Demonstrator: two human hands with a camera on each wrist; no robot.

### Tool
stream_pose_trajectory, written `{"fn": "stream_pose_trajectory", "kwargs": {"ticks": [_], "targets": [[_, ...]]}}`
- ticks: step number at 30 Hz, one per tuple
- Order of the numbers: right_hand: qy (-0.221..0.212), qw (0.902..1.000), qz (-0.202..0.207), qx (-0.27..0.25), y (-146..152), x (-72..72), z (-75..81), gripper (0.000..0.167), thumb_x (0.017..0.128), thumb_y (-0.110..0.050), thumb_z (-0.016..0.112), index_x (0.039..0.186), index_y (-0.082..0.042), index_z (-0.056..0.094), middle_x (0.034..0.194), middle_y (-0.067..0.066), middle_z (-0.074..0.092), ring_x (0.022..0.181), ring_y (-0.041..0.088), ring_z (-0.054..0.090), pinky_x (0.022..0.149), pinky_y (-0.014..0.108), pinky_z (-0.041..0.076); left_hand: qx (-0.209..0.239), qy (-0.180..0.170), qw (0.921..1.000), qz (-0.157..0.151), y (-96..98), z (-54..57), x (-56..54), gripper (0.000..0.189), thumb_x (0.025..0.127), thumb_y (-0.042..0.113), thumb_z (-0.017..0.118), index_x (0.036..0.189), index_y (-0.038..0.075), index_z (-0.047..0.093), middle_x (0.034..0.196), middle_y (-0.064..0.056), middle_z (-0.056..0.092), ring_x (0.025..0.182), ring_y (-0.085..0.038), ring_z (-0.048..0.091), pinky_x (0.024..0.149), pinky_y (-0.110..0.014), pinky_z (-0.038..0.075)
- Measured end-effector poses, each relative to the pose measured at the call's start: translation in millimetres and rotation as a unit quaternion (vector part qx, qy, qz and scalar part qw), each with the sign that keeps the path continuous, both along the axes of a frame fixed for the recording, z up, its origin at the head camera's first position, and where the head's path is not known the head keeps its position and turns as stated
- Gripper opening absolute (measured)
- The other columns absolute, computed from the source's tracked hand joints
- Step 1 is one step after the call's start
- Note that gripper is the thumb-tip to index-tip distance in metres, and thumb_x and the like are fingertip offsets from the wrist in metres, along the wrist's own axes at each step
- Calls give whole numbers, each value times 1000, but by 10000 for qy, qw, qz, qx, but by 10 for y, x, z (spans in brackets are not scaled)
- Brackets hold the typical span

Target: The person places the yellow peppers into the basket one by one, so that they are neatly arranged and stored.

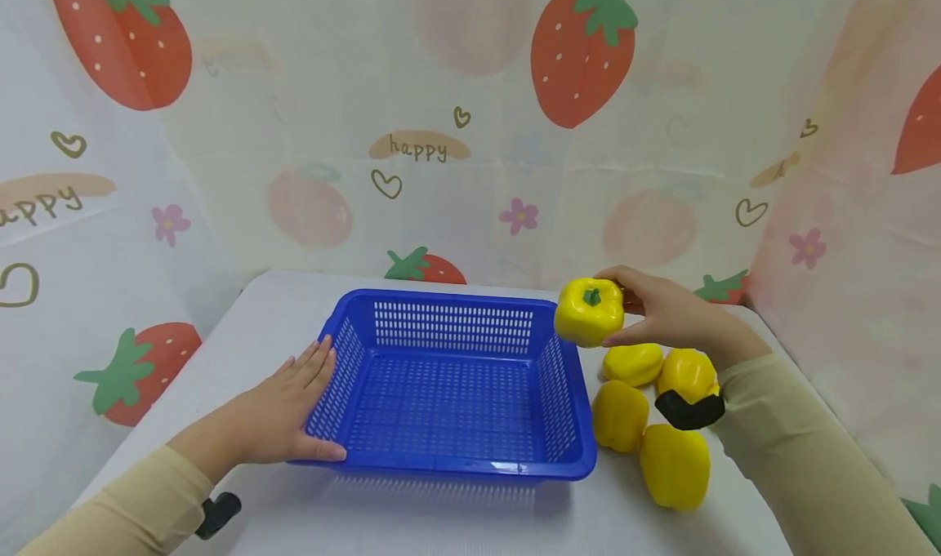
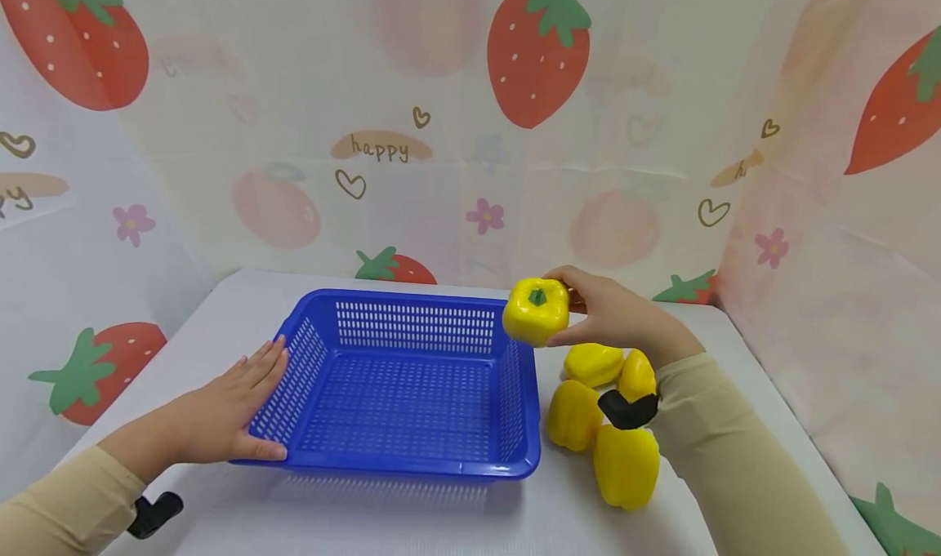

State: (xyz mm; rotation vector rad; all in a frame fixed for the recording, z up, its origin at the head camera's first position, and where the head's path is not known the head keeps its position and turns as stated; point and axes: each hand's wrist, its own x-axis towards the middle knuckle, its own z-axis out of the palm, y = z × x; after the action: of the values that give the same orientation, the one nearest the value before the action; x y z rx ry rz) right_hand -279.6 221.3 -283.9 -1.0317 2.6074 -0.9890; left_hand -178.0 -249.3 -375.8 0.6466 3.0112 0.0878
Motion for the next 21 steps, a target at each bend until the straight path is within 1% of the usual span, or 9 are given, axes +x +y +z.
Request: {"fn": "stream_pose_trajectory", "kwargs": {"ticks": [7, 9, 15, 21], "targets": [[-112, 9998, 162, -66, -234, -76, -47, 69, 73, -30, 77, 129, -15, 40, 119, 0, 51, 111, 16, 53, 97, 32, 41, 100, 27, 9999, -109, -15, -12, -9, 124, 63, 84, 45, 143, -6, 14, 151, -22, 4, 138, -37, 5, 108, -54, 15], [-200, 9995, 233, -105, -305, -89, -58, 68, 73, -29, 77, 129, -14, 40, 119, 1, 51, 111, 17, 53, 97, 33, 41, 97, 15, 9999, -114, -19, -13, -12, 124, 63, 84, 44, 143, -6, 14, 151, -22, 4, 138, -37, 4, 108, -54, 14], [-381, 9990, 232, -59, -518, -108, -93, 70, 72, -31, 78, 129, -17, 41, 119, -1, 51, 113, 19, 52, 97, 37, 41, 56, 60, 9998, -153, -30, -29, -27, 125, 63, 85, 42, 143, -6, 14, 151, -21, 4, 138, -37, 4, 108, -54, 15], [-388, 9988, 298, 62, -739, -146, -157, 69, 71, -33, 78, 128, -18, 42, 116, -1, 52, 107, 18, 55, 93, 36, 45, 43, 100, 9998, -180, -45, -56, -43, 125, 62, 86, 42, 143, -6, 14, 151, -21, 4, 138, -36, 4, 108, -54, 15]]}}
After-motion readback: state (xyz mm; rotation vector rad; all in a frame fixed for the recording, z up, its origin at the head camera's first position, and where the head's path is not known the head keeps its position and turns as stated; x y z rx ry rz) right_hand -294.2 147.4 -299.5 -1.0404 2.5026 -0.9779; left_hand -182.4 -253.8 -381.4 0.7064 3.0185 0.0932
